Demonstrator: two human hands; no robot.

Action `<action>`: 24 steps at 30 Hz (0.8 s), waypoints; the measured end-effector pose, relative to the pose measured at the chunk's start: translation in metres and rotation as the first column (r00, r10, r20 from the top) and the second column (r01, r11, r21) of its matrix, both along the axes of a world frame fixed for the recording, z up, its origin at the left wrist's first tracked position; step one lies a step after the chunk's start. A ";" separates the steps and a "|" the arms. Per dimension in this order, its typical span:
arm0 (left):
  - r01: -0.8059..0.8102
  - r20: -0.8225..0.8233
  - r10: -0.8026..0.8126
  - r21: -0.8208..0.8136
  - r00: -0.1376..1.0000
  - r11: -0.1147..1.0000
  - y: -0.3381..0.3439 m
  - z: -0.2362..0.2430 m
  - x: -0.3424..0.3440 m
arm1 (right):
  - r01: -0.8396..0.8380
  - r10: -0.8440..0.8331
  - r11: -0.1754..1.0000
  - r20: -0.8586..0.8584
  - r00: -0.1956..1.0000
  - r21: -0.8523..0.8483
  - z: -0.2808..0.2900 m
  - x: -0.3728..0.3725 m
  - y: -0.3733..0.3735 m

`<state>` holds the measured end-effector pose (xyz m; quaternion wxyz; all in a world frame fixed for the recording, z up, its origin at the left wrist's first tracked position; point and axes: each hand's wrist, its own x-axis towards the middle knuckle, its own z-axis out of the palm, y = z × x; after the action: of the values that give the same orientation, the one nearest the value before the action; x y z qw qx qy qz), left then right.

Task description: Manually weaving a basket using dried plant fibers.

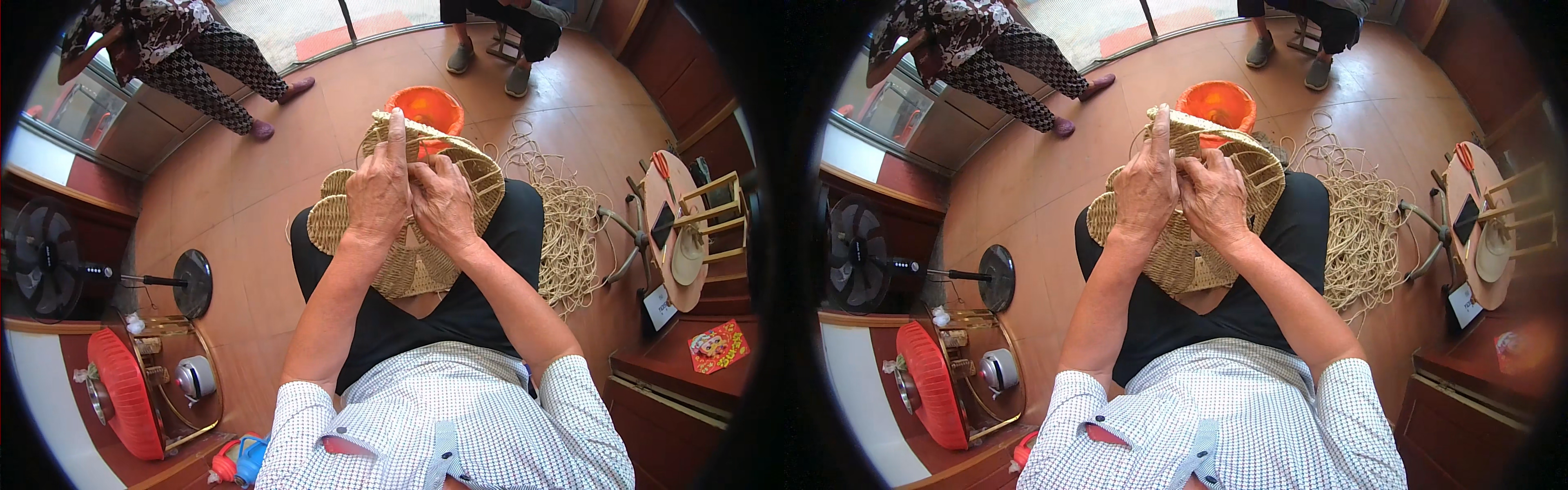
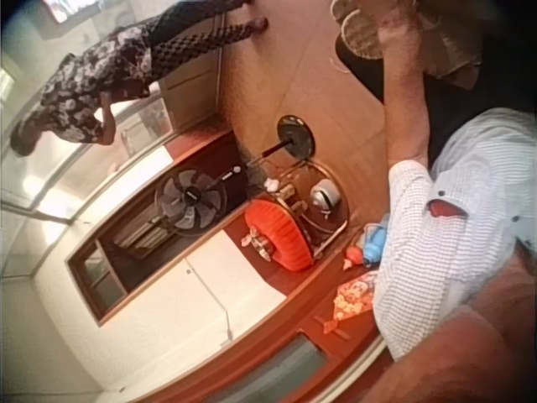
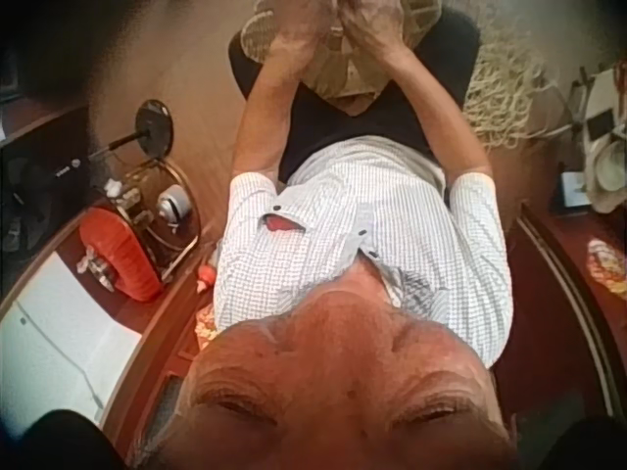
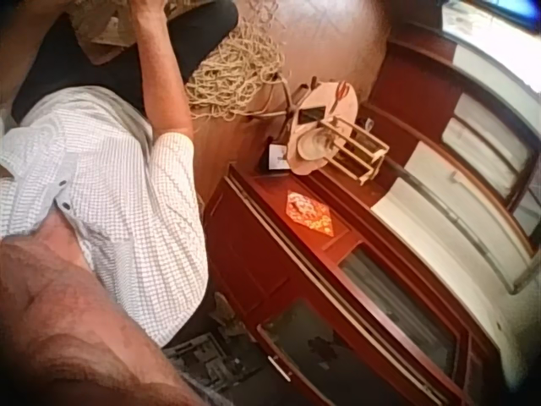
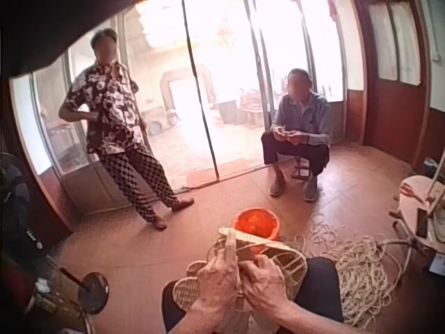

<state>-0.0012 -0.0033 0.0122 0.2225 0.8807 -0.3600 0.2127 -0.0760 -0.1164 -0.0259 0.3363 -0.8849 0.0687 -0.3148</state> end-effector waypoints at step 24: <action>-0.209 -0.225 0.128 -0.384 0.966 0.899 0.056 -0.017 -0.005 | 0.040 0.011 0.962 0.186 0.983 -0.270 0.005 -0.010 0.016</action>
<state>-0.0061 0.0528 -0.0053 0.4146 0.8599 -0.2069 0.2141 -0.0859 -0.1006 -0.0206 0.2141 -0.8890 -0.0003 -0.4049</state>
